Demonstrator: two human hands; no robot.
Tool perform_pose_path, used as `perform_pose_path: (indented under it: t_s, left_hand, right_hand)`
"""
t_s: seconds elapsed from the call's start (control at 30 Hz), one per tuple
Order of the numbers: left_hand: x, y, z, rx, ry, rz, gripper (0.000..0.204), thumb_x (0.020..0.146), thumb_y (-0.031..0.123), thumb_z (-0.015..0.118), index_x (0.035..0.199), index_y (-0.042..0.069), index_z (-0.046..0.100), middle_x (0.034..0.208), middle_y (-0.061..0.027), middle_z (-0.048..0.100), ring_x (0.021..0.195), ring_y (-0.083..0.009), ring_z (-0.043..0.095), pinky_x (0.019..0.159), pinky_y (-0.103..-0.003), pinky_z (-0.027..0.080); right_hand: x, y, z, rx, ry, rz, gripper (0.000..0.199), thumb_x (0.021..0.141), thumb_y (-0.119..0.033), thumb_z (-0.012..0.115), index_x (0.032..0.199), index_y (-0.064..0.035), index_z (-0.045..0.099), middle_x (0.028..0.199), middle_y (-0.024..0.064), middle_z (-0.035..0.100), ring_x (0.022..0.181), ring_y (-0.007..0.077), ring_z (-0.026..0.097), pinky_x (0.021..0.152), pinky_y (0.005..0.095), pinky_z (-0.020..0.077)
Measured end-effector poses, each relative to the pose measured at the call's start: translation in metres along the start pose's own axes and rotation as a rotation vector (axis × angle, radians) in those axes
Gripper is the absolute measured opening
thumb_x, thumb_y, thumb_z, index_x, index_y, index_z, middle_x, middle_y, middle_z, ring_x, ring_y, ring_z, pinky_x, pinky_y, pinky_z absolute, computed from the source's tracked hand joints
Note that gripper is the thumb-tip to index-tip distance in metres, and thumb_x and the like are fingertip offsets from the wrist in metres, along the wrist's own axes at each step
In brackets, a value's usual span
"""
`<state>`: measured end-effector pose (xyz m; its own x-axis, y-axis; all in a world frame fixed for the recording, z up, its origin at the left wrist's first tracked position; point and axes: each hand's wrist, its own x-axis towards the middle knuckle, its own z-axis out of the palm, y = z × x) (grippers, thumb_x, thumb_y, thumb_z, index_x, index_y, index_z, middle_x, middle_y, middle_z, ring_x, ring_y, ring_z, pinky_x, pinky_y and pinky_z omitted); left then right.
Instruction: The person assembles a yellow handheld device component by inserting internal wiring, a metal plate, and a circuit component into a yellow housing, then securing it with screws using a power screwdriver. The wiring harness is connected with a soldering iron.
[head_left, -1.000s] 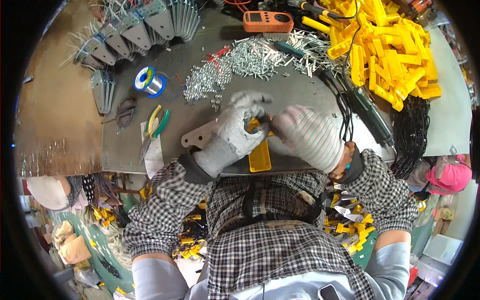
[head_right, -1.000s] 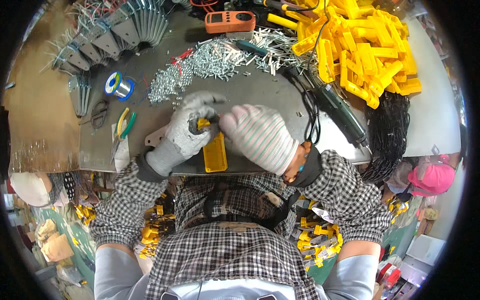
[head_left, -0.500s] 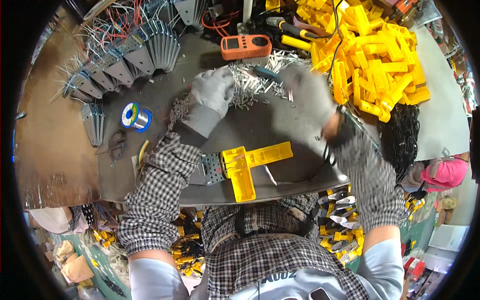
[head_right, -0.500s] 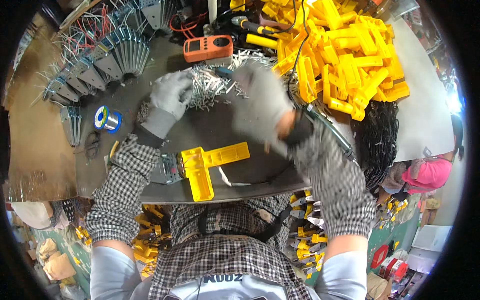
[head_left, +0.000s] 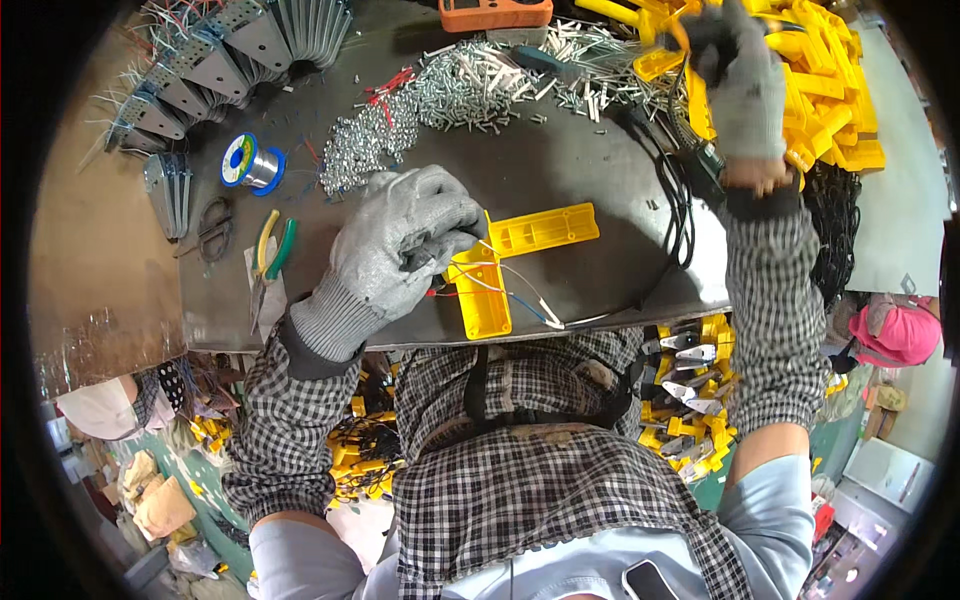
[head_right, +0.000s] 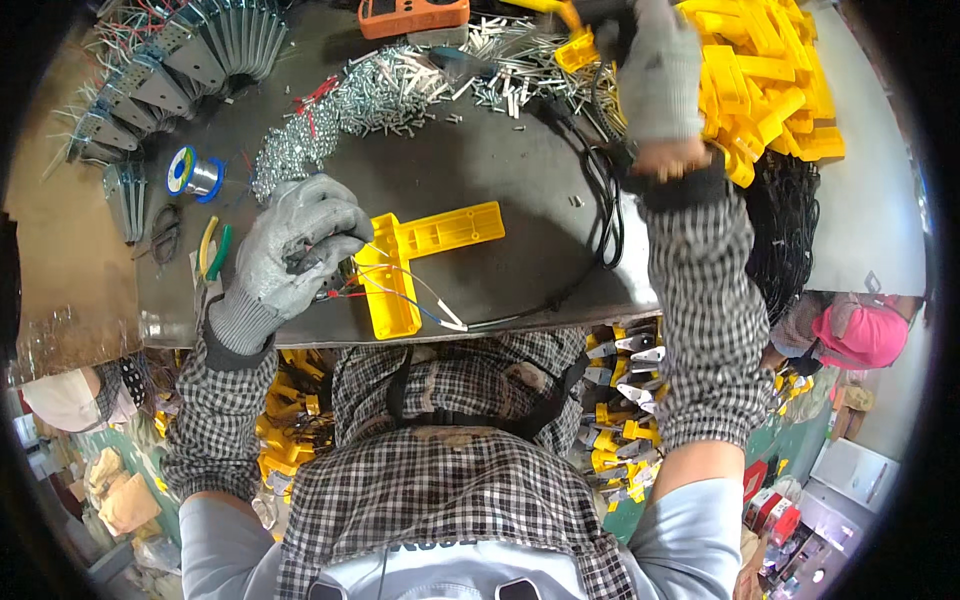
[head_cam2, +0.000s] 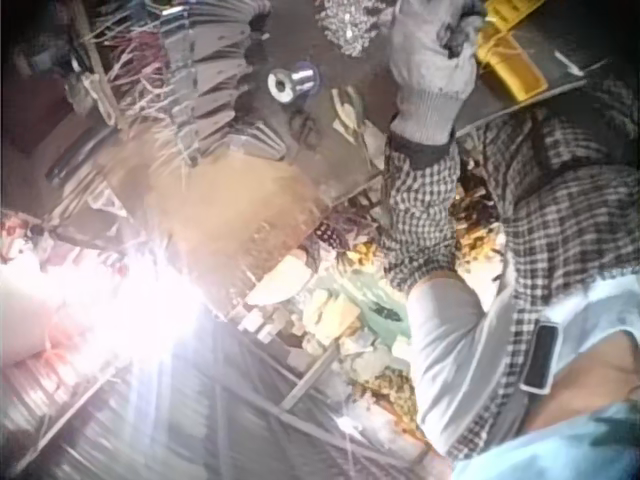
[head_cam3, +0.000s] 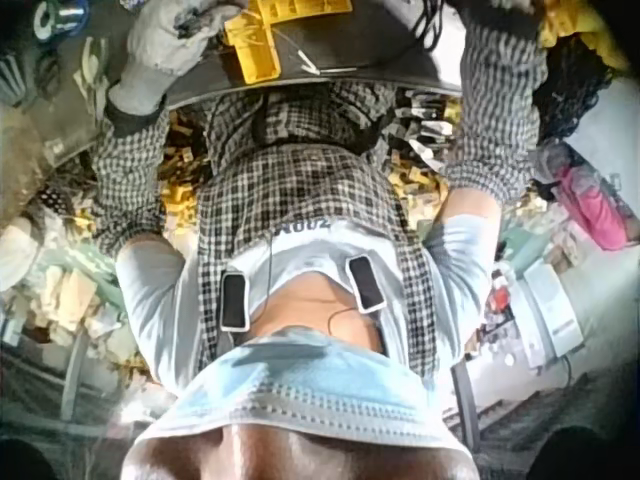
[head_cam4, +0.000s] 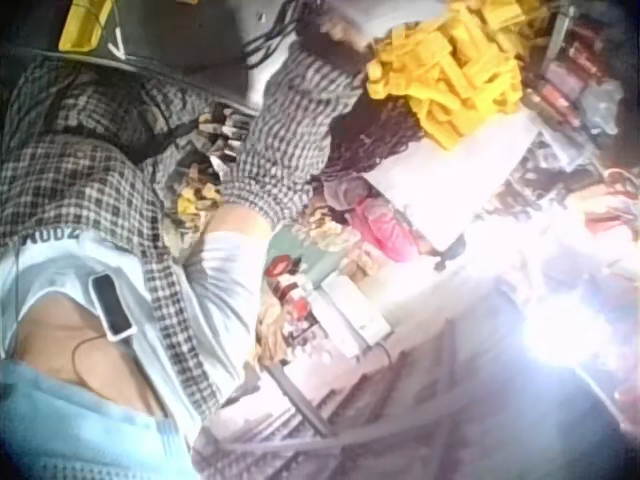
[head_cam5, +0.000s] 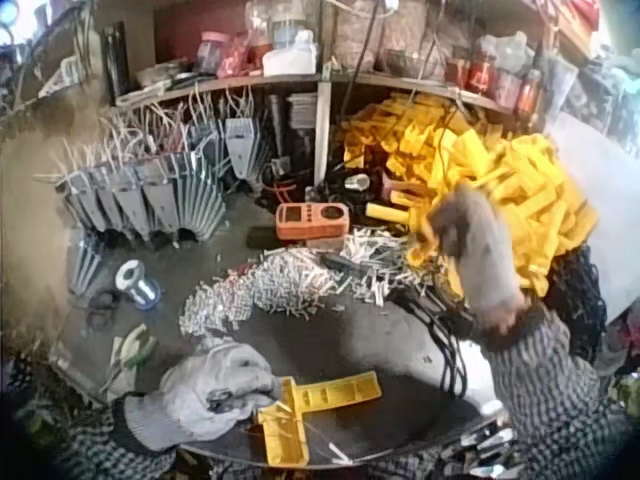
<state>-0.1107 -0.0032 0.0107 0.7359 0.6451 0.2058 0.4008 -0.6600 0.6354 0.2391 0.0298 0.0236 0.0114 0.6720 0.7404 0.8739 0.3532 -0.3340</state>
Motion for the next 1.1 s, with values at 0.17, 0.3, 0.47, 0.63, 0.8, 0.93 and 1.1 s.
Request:
perform_pose_path:
  t_s: [0.17,0.3,0.47,0.63,0.8,0.93,1.1]
  left_hand:
    - [-0.004,-0.003,0.011,0.028,-0.016,0.031,0.013,0.078,0.012,0.067,0.09,0.007,0.064,0.093,-0.0076,0.058,0.089,-0.027,0.057,0.082,-0.036,0.044]
    - [-0.004,-0.003,0.016,-0.049,-0.024,0.023,0.011,0.079,0.013,0.066,0.089,0.008,0.062,0.091,-0.0077,0.058,0.088,-0.0269,0.057,0.082,-0.038,0.043]
    - [-0.006,-0.007,0.019,-0.001,-0.038,0.008,0.011,0.079,0.011,0.065,0.088,0.006,0.06,0.088,-0.008,0.057,0.086,-0.0272,0.057,0.082,-0.038,0.042]
    - [-0.004,-0.01,0.022,-0.029,-0.003,0.036,0.012,0.078,0.008,0.065,0.089,0.006,0.06,0.087,-0.0082,0.057,0.083,-0.0276,0.057,0.08,-0.037,0.043]
    - [-0.001,-0.013,0.025,-0.007,-0.028,0.039,0.012,0.078,0.007,0.065,0.089,0.004,0.06,0.086,-0.0084,0.057,0.082,-0.025,0.058,0.079,-0.037,0.043]
    - [0.002,-0.01,0.024,-0.097,-0.053,0.018,0.012,0.079,0.007,0.065,0.089,0.004,0.06,0.087,-0.0083,0.058,0.082,-0.0244,0.059,0.078,-0.036,0.044]
    - [-0.002,-0.008,0.022,-0.169,-0.049,-0.063,0.013,0.078,0.004,0.067,0.089,0.003,0.06,0.088,-0.0082,0.059,0.082,-0.0249,0.06,0.079,-0.035,0.045]
  right_hand:
    - [-0.047,-0.065,0.025,1.184,0.002,0.971,0.028,0.093,-0.034,0.059,0.083,-0.0094,0.066,0.067,0.0,0.063,0.054,0.0068,0.054,0.048,0.02,0.0394]
    - [-0.062,-0.069,0.038,1.16,-0.038,0.991,0.028,0.093,-0.033,0.059,0.082,-0.0087,0.067,0.061,-0.0019,0.059,0.046,0.0043,0.045,0.043,0.0187,0.032]
    - [-0.063,-0.07,0.046,1.156,-0.077,0.965,0.029,0.093,-0.034,0.059,0.083,-0.0082,0.066,0.061,-0.0016,0.059,0.046,0.0044,0.044,0.044,0.0191,0.032]
    - [-0.063,-0.067,0.046,1.131,-0.101,0.98,0.028,0.093,-0.034,0.059,0.085,-0.0089,0.066,0.062,-0.0017,0.059,0.046,0.0047,0.043,0.045,0.0189,0.0331]
    - [-0.063,-0.061,0.047,1.089,-0.13,0.983,0.029,0.094,-0.036,0.058,0.09,-0.007,0.063,0.076,0.0057,0.065,0.057,0.0094,0.057,0.053,0.0217,0.0476]
    - [-0.064,-0.06,0.048,1.07,-0.091,1.018,0.03,0.094,-0.036,0.058,0.09,-0.0067,0.063,0.076,0.0055,0.065,0.057,0.0092,0.057,0.052,0.022,0.0474]
    - [-0.065,-0.064,0.05,1.082,-0.147,0.984,0.031,0.094,-0.037,0.058,0.09,-0.0069,0.063,0.075,0.0042,0.065,0.057,0.0083,0.057,0.053,0.0216,0.0468]
